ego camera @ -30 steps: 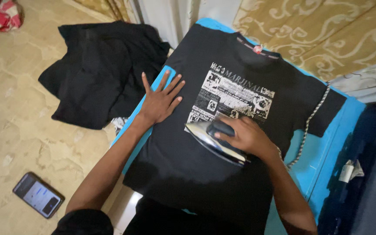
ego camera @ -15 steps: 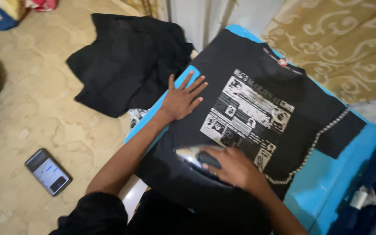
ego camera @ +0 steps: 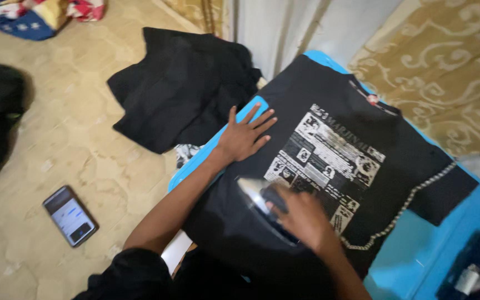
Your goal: The person irons a black t-shirt with a graphic print on a blue ironing board, smoothing the fabric with a steam iron. After ironing, the person folds the t-shirt and places it into a blue suitcase. The person then picks up a second black t-shirt with a motorcycle graphic and begins ironing it.
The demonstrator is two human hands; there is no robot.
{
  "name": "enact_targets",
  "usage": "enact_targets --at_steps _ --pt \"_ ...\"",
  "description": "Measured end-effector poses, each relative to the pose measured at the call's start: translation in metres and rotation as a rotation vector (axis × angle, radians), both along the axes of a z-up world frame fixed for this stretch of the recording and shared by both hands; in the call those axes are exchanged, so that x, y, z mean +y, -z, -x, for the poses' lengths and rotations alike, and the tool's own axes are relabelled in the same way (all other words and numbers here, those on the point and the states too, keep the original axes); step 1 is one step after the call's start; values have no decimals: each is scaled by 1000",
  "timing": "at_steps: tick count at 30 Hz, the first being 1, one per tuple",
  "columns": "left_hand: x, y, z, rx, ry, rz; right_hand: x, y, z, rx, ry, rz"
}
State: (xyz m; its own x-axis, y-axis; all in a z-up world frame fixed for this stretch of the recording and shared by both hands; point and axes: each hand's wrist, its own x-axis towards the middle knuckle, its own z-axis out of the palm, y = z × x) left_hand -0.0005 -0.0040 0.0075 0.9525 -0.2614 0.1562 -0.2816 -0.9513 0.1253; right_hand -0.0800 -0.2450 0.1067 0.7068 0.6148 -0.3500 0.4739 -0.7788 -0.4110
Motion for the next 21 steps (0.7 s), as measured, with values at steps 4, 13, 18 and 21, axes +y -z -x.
enact_targets --at_steps 4,13,18,21 --pt "2 -5 0 3 17 17 -7 13 32 -113 -248 -337" --pt "0 -3 3 -44 12 -24 3 -13 -10 24 -7 49" --pt "2 -5 2 -41 23 -20 4 1 -19 -40 15 -88" --pt "2 -7 3 -43 23 -30 6 12 0 -115 -163 -209"
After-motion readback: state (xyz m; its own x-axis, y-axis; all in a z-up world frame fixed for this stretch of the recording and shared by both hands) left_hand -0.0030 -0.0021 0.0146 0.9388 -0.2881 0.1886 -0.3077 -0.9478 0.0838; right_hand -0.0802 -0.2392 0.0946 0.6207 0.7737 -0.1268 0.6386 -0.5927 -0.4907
